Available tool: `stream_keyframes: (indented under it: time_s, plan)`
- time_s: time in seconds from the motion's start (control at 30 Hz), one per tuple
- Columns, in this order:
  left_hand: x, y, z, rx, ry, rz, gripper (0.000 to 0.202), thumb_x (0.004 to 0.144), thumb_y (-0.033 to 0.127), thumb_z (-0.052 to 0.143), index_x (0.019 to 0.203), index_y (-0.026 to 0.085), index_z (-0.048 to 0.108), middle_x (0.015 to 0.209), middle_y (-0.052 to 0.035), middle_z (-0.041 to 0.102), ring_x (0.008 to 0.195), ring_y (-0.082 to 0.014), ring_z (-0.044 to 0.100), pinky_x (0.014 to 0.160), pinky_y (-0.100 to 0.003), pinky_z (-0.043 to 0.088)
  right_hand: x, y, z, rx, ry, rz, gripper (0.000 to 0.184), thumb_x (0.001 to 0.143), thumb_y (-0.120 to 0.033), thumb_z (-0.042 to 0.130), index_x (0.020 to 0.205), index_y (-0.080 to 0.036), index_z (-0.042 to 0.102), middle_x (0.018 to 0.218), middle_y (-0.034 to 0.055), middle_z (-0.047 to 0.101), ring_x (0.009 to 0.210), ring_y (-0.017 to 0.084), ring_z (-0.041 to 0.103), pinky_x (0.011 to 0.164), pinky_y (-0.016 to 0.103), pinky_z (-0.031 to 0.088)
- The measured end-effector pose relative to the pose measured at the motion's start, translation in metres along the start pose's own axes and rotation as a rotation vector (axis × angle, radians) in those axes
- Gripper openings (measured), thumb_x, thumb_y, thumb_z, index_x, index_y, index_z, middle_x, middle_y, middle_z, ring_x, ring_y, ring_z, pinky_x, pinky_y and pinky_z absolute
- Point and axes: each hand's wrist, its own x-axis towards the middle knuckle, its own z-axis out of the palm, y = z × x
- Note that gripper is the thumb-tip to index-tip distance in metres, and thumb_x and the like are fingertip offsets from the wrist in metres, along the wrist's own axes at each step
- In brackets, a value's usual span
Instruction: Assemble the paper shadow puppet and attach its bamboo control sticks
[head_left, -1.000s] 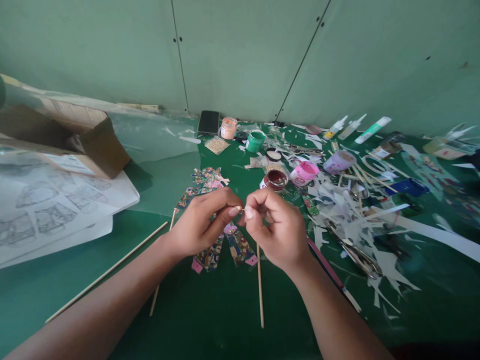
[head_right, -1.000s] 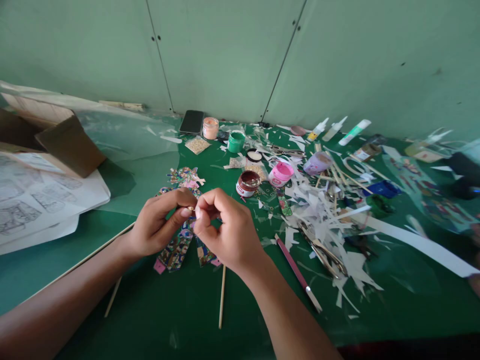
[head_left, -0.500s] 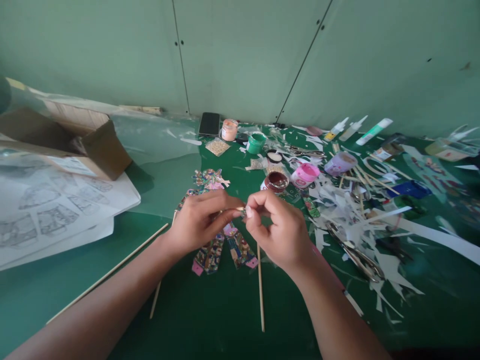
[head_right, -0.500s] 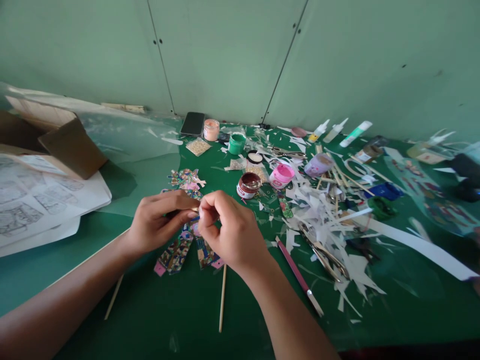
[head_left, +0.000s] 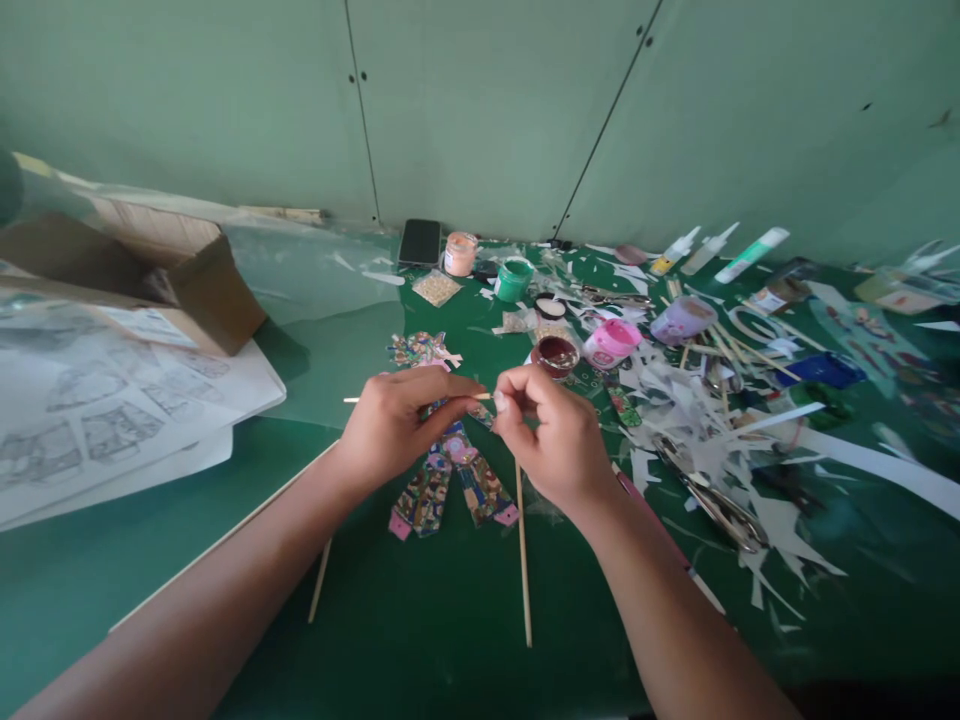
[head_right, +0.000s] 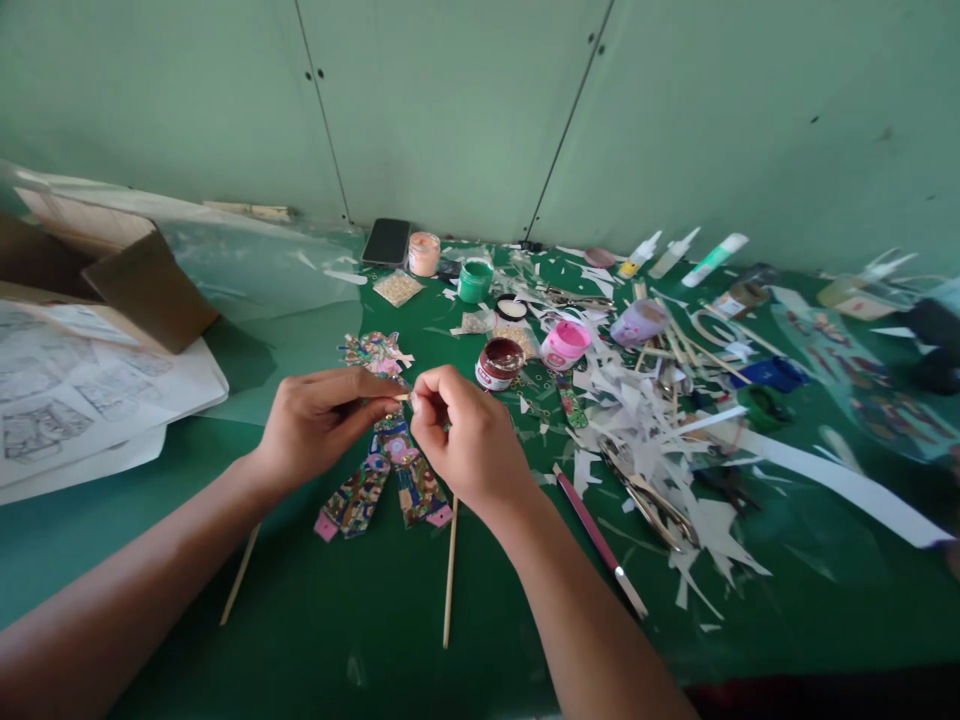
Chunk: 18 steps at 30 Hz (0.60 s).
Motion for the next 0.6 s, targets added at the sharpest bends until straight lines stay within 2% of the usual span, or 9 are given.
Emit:
stream_keyframes:
  time_s: [0.17, 0.33, 0.4, 0.53, 0.6]
  plan:
    - [0.0008, -0.001, 0.0019, 0.065, -0.066, -0.022, 0.022, 0.096, 0.026, 0.052, 0.093, 0.016, 0.071, 0.082, -0.0052, 0.074, 0.077, -0.0149, 0.068, 0.07, -0.024, 0.051, -0.0016, 0.0035, 0.0023, 0.026, -0.003, 0.063, 0.01, 0.088, -0.019, 0.046, 0.08, -0.022, 0.047, 0.062, -0.004, 0.053, 0.051, 0.01, 0.054, 0.053, 0.022, 0.041]
    - [-0.0023, -0.0067, 0.0049, 0.013, -0.014, -0.039, 0.014, 0.091, 0.024, 0.062, 0.095, 0.016, 0.073, 0.082, -0.0034, 0.075, 0.073, -0.0122, 0.068, 0.071, -0.021, 0.051, -0.0026, 0.0052, 0.0045, 0.092, -0.067, 0.169, 0.009, 0.09, -0.022, 0.044, 0.081, -0.023, 0.047, 0.062, -0.0036, 0.056, 0.053, 0.011, 0.055, 0.055, 0.023, 0.042]
    - [-0.0019, -0.0069, 0.0044, 0.029, -0.029, -0.04, 0.015, 0.091, 0.025, 0.061, 0.095, 0.016, 0.073, 0.082, -0.0035, 0.074, 0.074, -0.0129, 0.067, 0.071, -0.022, 0.051, -0.002, 0.0052, 0.0049, 0.113, -0.078, 0.192, 0.01, 0.09, -0.023, 0.044, 0.081, -0.023, 0.047, 0.061, -0.0036, 0.056, 0.052, 0.011, 0.054, 0.055, 0.023, 0.042]
    - [-0.0006, -0.0062, 0.0018, 0.108, -0.122, -0.052, 0.025, 0.097, 0.026, 0.049, 0.096, 0.016, 0.072, 0.079, -0.0045, 0.072, 0.075, -0.015, 0.066, 0.067, -0.024, 0.049, -0.0011, 0.0051, 0.0053, 0.097, -0.066, 0.175, 0.01, 0.09, -0.023, 0.044, 0.08, -0.022, 0.047, 0.062, -0.0027, 0.055, 0.054, 0.012, 0.053, 0.055, 0.023, 0.041]
    - [-0.002, -0.0077, 0.0014, 0.123, -0.124, -0.056, 0.026, 0.097, 0.027, 0.049, 0.096, 0.017, 0.072, 0.079, -0.0046, 0.072, 0.075, -0.015, 0.066, 0.067, -0.024, 0.049, -0.0013, 0.0057, 0.0054, 0.085, -0.073, 0.154, 0.009, 0.089, -0.021, 0.045, 0.08, -0.023, 0.046, 0.062, -0.0027, 0.054, 0.055, 0.012, 0.054, 0.056, 0.023, 0.041]
